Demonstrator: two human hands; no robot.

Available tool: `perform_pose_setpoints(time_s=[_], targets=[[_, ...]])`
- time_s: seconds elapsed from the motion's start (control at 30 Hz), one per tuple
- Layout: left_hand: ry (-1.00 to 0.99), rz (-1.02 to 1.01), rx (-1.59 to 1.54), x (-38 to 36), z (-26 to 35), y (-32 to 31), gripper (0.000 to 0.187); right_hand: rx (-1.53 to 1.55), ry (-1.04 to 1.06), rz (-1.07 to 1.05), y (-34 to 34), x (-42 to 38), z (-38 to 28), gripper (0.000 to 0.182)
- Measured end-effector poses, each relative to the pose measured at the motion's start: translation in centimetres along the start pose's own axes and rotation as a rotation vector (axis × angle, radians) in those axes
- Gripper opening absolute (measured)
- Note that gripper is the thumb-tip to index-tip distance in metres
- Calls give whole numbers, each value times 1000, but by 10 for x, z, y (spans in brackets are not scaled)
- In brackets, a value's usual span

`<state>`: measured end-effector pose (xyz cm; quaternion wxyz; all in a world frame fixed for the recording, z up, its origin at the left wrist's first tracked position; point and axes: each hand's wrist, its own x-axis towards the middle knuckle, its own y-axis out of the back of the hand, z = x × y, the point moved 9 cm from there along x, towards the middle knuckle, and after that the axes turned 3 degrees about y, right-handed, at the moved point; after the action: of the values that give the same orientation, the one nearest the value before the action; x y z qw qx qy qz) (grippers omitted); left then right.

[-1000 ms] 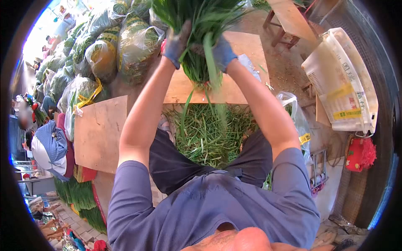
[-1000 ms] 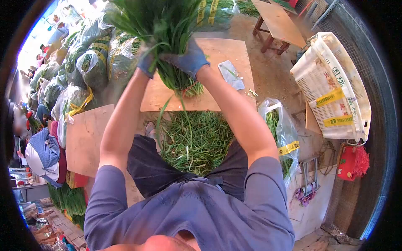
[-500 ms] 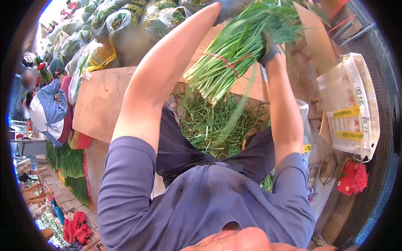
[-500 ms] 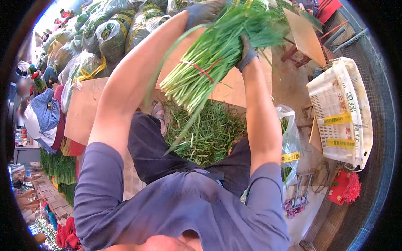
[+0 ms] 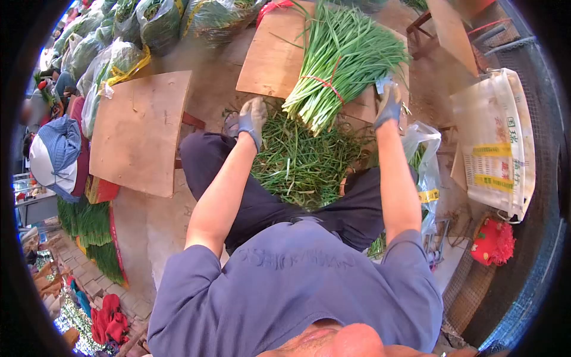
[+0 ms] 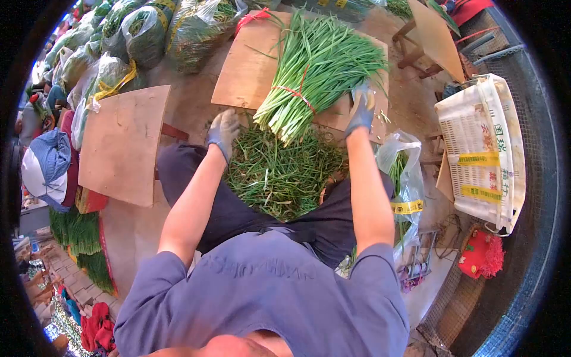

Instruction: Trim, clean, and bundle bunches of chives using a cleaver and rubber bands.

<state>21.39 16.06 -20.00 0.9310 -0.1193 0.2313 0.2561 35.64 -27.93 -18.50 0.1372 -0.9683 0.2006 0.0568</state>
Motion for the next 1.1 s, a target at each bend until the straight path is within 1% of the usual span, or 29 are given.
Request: perform_pose_setpoints(time_s=[0.03, 0.07, 0.1, 0.13, 0.17, 0.2, 0.23, 0.3, 0.37, 0.4, 0.43, 0.5, 0.53, 0.63, 0.67, 0.73, 0.77, 0.8, 0.83, 0.87, 0.9, 0.97, 1.0, 1.03, 1.07, 1.1], targets=[[-165, -65, 70, 6, 12, -9, 36, 58, 85, 73, 13, -25, 2, 42], [-340, -130, 135, 8, 27, -21, 36, -3, 180, 20, 14, -45, -2, 38], [-413, -115, 219, -4, 46, -32, 33, -65, 274, -33, 14, -65, -4, 34], [-487, -96, 303, -25, 78, -46, 30, -126, 367, -88, 7, -78, -9, 32], [-562, -77, 388, -39, 98, -56, 27, -271, 429, -145, -11, -88, -23, 32], [-697, -116, 569, -36, 102, -71, 36, -416, 486, -201, -34, -101, -49, 33], [-707, -140, 737, -42, 102, -86, 43, -562, 539, -257, -57, -113, -69, 34], [-723, -180, 1078, -64, 100, -125, 58, -868, 371, -352, -101, -97, -71, 39], [-739, -146, 1316, -72, 84, -155, 86, -1123, 355, -459, -146, -85, -69, 40], [-682, -141, 1413, -84, 83, -169, 96, -1252, 346, -513, -158, -81, -67, 40], [-683, -99, 1433, -84, 75, -180, 105, -1258, 362, -570, -166, -80, -68, 38], [-633, -39, 1544, -84, 68, -195, 113, -1270, 395, -687, -180, -79, -70, 33], [-635, -4, 1549, -79, 62, -200, 113, -1275, 407, -745, -186, -80, -69, 31], [-641, 76, 1583, -69, 45, -207, 114, -1328, 460, -668, -175, -86, -77, 30], [-653, 94, 1606, -69, 44, -207, 113, -1284, 634, -699, -177, -92, -77, 28], [-669, 114, 1604, -62, 40, -208, 110, -966, 697, -688, -172, -82, -56, 26], [-616, 68, 1619, -58, 40, -207, 110, -802, 726, -675, -171, -76, -41, 25], [-565, 25, 1634, -56, 42, -206, 110, -461, 312, -673, -166, -55, -2, 22], [-509, -17, 1648, -55, 42, -203, 110, -316, 202, -671, -173, -59, 2, 21], [-517, 3, 1655, -55, 45, -201, 111, -171, 91, -664, -179, -68, -2, 20], [-485, -32, 1616, -51, 46, -201, 113, -27, -17, -653, -185, -75, -8, 19], [-416, -96, 1533, -42, 49, -196, 118, -7, -107, -614, -191, -82, -23, 16], [-527, -68, 1569, -43, 59, -196, 120, -2, -132, -605, -194, -86, -30, 16], [-535, -119, 1543, -38, 67, -193, 119, 1, -158, -597, -195, -90, -36, 16], [-539, -168, 1513, -34, 80, -186, 119, 15, -87, -646, -200, -97, -48, 17], [-539, -218, 1485, -29, 90, -178, 118, 50, -67, -689, -203, -107, -54, 17]])
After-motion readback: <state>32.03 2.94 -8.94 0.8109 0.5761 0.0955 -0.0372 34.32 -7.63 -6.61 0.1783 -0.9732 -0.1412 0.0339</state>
